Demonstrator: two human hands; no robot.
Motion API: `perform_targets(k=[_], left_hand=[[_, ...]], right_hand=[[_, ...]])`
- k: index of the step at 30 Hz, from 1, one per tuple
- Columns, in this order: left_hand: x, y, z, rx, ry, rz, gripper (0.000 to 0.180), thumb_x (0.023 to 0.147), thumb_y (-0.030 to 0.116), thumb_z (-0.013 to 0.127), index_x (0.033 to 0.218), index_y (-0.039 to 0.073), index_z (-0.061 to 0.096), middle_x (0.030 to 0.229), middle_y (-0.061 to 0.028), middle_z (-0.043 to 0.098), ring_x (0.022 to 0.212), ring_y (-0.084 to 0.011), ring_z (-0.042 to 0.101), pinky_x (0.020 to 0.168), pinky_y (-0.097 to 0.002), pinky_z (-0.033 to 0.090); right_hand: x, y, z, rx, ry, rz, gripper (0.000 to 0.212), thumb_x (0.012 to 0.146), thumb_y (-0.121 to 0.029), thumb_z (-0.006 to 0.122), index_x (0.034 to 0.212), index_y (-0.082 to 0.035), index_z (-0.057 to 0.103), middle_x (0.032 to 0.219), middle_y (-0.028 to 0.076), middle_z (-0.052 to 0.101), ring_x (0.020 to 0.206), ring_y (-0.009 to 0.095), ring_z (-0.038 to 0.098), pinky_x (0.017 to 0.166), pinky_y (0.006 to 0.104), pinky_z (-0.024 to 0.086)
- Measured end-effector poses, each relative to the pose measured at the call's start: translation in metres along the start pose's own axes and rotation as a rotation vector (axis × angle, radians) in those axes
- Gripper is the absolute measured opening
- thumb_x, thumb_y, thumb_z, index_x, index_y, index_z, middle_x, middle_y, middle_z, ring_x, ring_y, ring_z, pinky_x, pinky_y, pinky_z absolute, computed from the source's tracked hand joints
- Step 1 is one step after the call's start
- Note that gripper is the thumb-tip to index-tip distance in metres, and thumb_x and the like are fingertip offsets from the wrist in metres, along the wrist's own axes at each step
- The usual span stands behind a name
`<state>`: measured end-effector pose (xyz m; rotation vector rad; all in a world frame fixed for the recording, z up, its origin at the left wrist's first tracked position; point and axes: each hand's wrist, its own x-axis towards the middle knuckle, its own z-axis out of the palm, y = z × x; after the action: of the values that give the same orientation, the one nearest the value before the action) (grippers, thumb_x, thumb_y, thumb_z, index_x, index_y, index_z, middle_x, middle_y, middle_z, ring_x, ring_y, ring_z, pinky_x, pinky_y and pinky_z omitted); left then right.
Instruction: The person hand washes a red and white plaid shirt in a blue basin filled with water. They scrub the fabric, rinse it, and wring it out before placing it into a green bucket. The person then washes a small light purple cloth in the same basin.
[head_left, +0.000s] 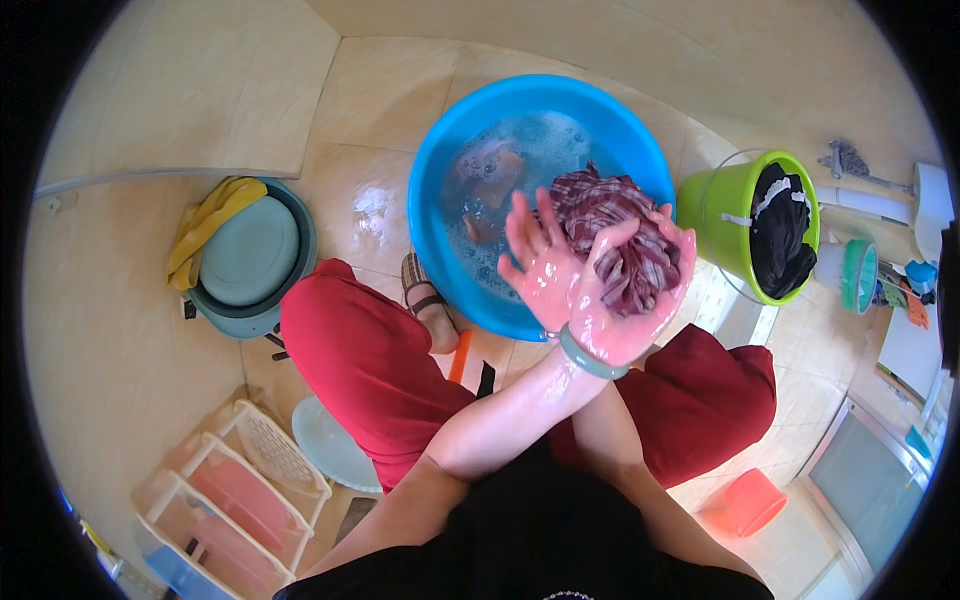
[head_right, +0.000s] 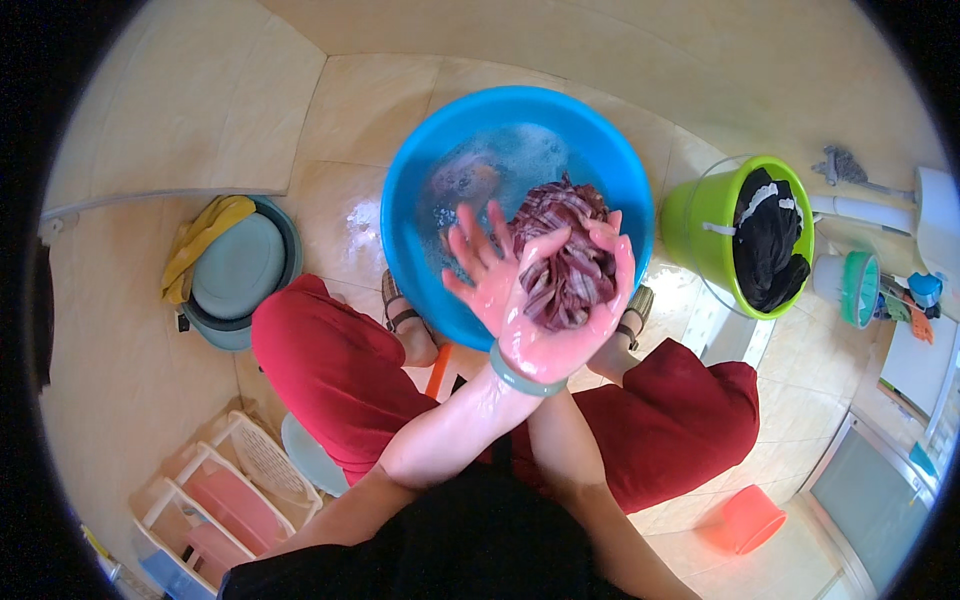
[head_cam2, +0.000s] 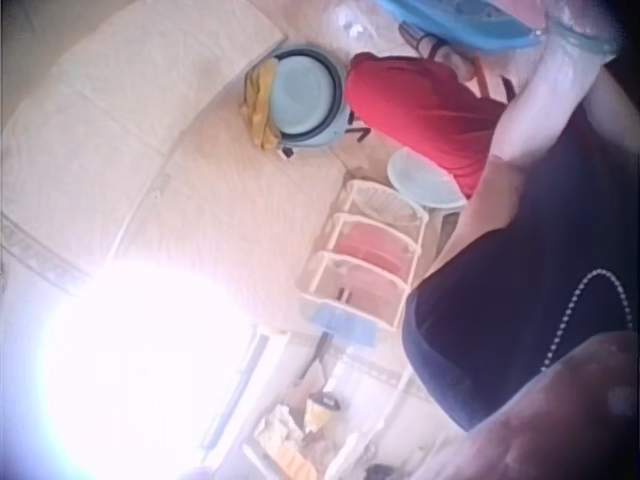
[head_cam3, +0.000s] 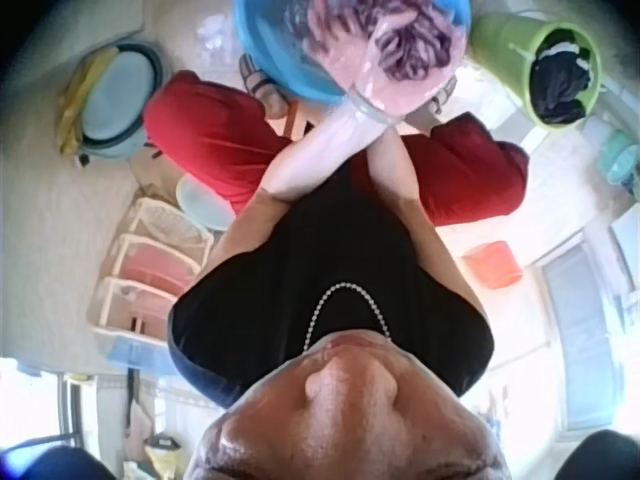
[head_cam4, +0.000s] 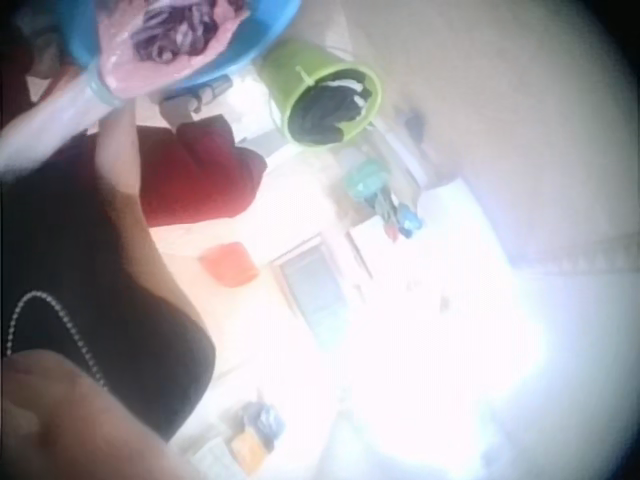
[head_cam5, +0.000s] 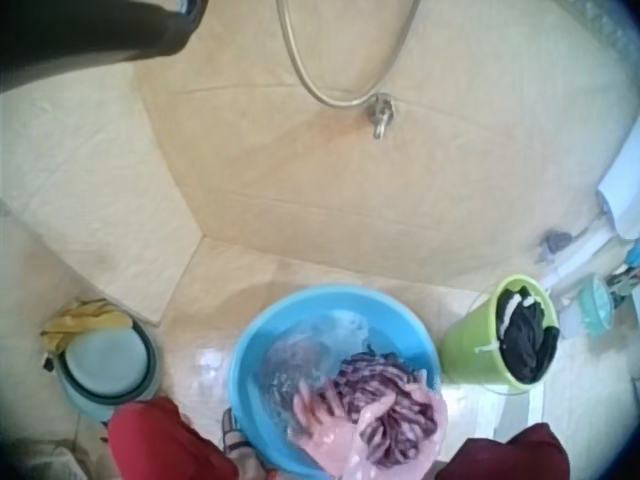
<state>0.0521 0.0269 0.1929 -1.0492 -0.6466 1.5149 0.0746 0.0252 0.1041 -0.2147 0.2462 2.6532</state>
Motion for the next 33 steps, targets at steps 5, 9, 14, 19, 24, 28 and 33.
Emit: perform_targets(k=[5,9,14,19,24,28,33], left_hand=[[-0.014,0.008,-0.017,0.152,-0.084,-0.136,0.052,0.079,0.006,0.061,0.127,0.001,0.043,0.095,-0.0024,0.053,0.090,-0.0147,0.052,0.088,-0.0306,0.045],[-0.029,0.014,-0.024,0.018,-0.210,-0.291,0.048,0.087,0.016,0.058,0.131,0.006,0.043,0.102,-0.0025,0.051,0.090,-0.0152,0.049,0.072,-0.0264,0.047],[-0.039,0.017,-0.019,0.073,-0.083,-0.354,0.042,0.094,0.030,0.053,0.127,0.005,0.045,0.092,-0.0021,0.047,0.081,-0.0135,0.045,0.046,-0.0223,0.037],[-0.038,0.025,-0.003,0.406,0.124,-0.331,0.027,0.095,0.029,0.052,0.108,0.005,0.050,0.084,-0.0009,0.048,0.066,-0.0102,0.044,0.040,-0.0212,0.032],[-0.037,0.032,0.002,0.674,0.279,-0.377,0.020,0.096,0.027,0.048,0.101,0.008,0.051,0.076,0.0021,0.043,0.062,-0.0079,0.040,0.039,-0.0211,0.029],[-0.035,0.033,0.002,1.035,0.443,-0.358,0.016,0.092,0.025,0.053,0.084,0.013,0.050,0.070,0.0042,0.042,0.056,-0.0056,0.037,0.039,-0.0194,0.027],[-0.033,0.034,0.000,1.366,0.546,-0.289,0.021,0.087,0.025,0.060,0.072,0.013,0.050,0.064,0.0038,0.044,0.051,-0.0052,0.037,0.041,-0.0198,0.027]], right_hand=[[0.013,0.002,0.028,0.254,-0.203,-0.144,0.067,0.091,-0.036,0.051,0.142,-0.003,0.024,0.138,0.014,0.036,0.115,0.027,0.045,0.097,0.0447,0.037],[0.010,-0.002,0.028,0.478,-0.304,-0.046,0.065,0.091,-0.034,0.052,0.142,-0.002,0.024,0.133,0.012,0.040,0.109,0.024,0.047,0.095,0.0405,0.039],[0.008,-0.030,0.029,0.559,-0.326,0.029,0.064,0.092,-0.030,0.052,0.142,-0.002,0.023,0.126,0.010,0.044,0.102,0.019,0.050,0.091,0.0353,0.041],[0.001,-0.047,0.048,0.229,-0.082,0.096,0.058,0.097,-0.030,0.046,0.140,0.001,0.023,0.101,0.004,0.046,0.080,0.009,0.046,0.078,0.0262,0.041],[-0.004,-0.064,0.053,-0.086,0.106,0.211,0.062,0.097,-0.034,0.047,0.138,0.006,0.023,0.090,0.002,0.042,0.072,0.007,0.043,0.069,0.0241,0.039],[-0.006,-0.073,0.057,-0.362,0.237,0.269,0.054,0.098,-0.036,0.040,0.133,0.006,0.032,0.083,0.000,0.045,0.063,0.006,0.042,0.061,0.0235,0.038],[-0.003,-0.085,0.045,-0.713,0.363,0.274,0.040,0.098,-0.032,0.039,0.110,0.004,0.051,0.081,0.005,0.055,0.063,0.012,0.051,0.059,0.0286,0.046]])
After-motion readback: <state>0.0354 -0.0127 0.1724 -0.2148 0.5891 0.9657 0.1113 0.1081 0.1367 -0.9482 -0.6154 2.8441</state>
